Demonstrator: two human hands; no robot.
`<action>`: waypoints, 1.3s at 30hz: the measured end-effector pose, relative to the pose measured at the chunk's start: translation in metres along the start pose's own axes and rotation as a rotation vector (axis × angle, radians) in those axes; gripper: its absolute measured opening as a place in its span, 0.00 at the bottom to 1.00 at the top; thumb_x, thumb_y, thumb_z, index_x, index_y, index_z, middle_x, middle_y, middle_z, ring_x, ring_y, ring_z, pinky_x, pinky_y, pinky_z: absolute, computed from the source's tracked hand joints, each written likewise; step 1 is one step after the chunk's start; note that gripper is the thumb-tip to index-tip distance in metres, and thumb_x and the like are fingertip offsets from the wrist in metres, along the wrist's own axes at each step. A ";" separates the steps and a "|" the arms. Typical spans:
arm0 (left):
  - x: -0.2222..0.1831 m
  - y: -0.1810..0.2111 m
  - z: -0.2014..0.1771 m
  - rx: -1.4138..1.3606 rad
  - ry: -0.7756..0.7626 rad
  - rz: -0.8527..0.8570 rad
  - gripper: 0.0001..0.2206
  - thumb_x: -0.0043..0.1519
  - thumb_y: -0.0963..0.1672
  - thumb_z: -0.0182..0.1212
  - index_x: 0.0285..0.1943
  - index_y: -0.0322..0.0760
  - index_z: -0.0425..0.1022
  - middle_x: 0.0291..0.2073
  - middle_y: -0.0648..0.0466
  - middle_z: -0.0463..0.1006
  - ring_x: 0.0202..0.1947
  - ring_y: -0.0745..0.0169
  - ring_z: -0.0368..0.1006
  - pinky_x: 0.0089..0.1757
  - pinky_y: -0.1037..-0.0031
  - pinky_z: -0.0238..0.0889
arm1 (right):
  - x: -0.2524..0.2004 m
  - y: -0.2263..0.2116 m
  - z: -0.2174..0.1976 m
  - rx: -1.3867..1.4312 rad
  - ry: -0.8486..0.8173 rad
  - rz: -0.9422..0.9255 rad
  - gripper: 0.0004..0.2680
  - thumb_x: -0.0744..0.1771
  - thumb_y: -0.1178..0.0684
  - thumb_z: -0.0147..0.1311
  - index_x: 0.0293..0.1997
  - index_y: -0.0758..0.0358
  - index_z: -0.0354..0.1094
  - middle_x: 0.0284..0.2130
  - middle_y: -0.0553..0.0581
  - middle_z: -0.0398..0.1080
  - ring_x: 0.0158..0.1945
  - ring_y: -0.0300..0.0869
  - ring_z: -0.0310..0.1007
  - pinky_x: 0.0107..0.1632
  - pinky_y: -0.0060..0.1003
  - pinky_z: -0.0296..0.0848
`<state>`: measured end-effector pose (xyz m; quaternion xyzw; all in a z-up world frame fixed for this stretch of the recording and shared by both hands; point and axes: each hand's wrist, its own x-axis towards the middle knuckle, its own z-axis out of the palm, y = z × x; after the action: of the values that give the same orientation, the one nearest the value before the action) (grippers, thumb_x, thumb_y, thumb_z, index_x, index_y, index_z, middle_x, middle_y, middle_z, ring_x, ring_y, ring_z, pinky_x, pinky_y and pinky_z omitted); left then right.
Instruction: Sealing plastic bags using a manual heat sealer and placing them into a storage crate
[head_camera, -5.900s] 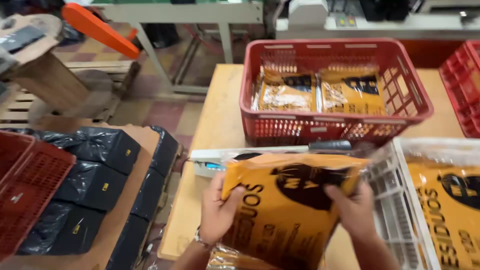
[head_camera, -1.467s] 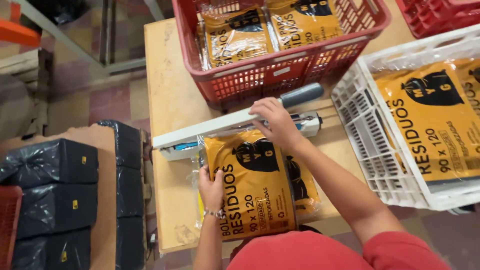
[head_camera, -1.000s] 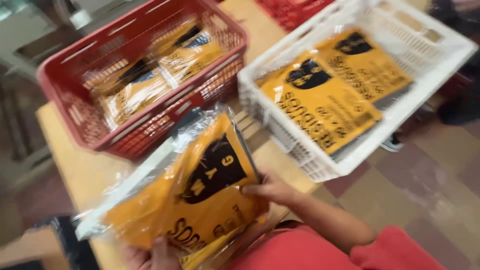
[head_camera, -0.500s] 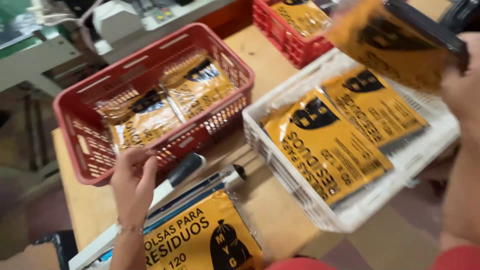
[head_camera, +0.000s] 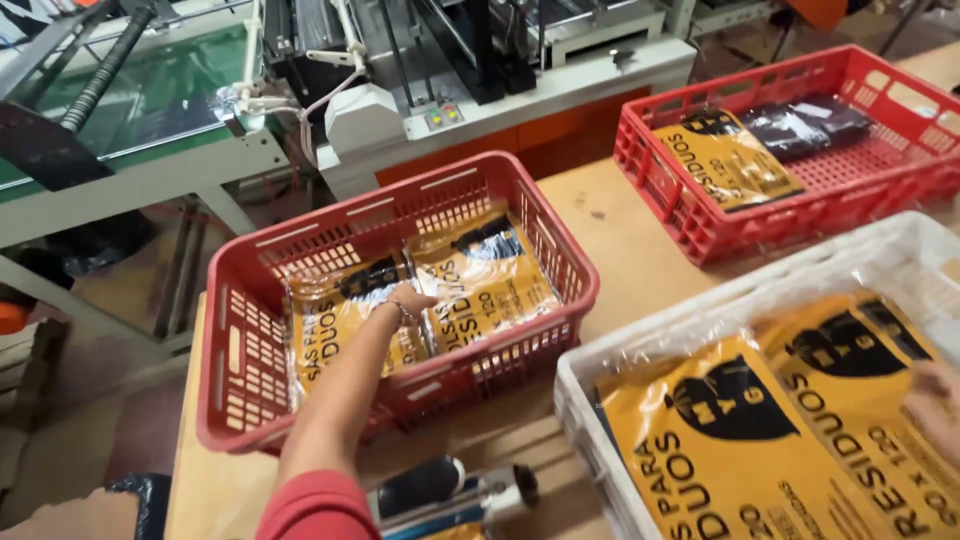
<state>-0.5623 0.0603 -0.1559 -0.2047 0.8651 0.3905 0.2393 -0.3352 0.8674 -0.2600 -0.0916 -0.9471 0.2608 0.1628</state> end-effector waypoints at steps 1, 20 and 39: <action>0.024 -0.001 0.003 -0.004 0.004 0.002 0.29 0.62 0.47 0.65 0.64 0.21 0.57 0.22 0.50 0.68 0.15 0.65 0.60 0.16 0.73 0.49 | -0.004 -0.035 -0.010 0.000 0.002 -0.006 0.16 0.69 0.64 0.51 0.66 0.76 0.61 0.27 0.68 0.62 0.27 0.51 0.63 0.36 0.46 0.63; -0.026 0.051 0.028 0.274 0.380 0.157 0.12 0.65 0.45 0.51 0.48 0.29 0.70 0.40 0.36 0.79 0.40 0.31 0.77 0.37 0.49 0.69 | -0.053 -0.238 -0.082 -0.178 -0.036 -0.050 0.09 0.67 0.50 0.52 0.47 0.48 0.78 0.46 0.43 0.79 0.52 0.37 0.76 0.55 0.37 0.72; -0.424 0.029 -0.105 -0.173 0.991 1.743 0.16 0.63 0.24 0.48 0.54 0.20 0.58 0.53 0.36 0.61 0.51 0.42 0.60 0.44 0.66 0.65 | -0.153 -0.585 -0.078 0.798 -0.219 -0.361 0.30 0.65 0.40 0.51 0.71 0.67 0.43 0.62 0.69 0.60 0.56 0.51 0.70 0.52 0.40 0.79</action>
<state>-0.2649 0.0678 0.1657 0.3435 0.6838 0.3619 -0.5323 -0.2168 0.3684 0.0696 0.1732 -0.7849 0.5812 0.1271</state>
